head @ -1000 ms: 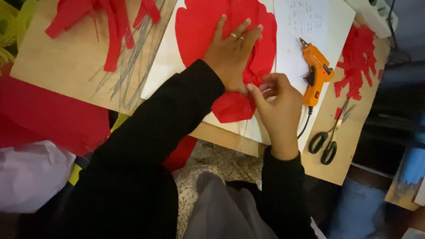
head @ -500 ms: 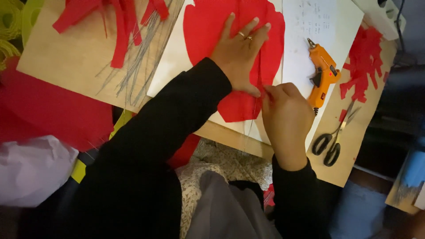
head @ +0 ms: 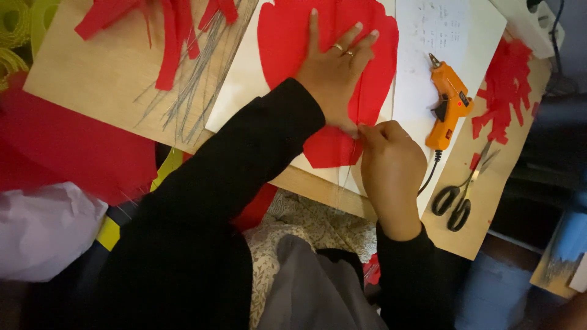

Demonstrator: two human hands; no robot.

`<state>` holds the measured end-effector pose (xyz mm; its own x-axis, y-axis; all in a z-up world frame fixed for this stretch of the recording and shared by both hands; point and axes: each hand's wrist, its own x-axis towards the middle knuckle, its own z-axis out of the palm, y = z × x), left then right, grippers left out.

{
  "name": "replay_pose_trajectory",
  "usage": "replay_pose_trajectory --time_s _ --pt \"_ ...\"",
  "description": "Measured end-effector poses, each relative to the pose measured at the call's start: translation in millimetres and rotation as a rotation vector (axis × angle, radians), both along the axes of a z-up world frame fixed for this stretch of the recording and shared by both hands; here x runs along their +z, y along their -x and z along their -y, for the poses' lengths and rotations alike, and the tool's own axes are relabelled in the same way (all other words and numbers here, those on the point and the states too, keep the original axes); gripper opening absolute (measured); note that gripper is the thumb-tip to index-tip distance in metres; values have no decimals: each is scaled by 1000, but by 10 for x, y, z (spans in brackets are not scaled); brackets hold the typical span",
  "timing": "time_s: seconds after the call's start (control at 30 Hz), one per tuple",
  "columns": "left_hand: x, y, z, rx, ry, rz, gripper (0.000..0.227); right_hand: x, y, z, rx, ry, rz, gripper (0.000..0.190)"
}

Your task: Using a hot glue gun to attach structural wires to large red fabric petals for assembly.

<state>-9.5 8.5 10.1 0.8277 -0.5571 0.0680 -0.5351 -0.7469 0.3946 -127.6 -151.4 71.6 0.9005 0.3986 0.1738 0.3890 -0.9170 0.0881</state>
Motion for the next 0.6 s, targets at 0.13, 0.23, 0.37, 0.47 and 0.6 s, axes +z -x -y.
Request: replay_pose_trajectory --time_s 0.13,0.23,0.37,0.47,0.6 --pt "29 -2 1 4 2 12 159 -12 -28 23 4 -8 -31 21" --pt "79 6 19 8 -57 -18 159 -11 -33 41 63 6 -55 10" --pt "243 -45 7 -32 -179 -161 159 -83 -9 111 126 84 -72 16" --pt "277 -144 8 -52 -179 -246 145 -46 41 74 163 150 -106 16" --pt "315 -60 16 35 -70 -266 99 -128 116 99 139 130 -139 44"
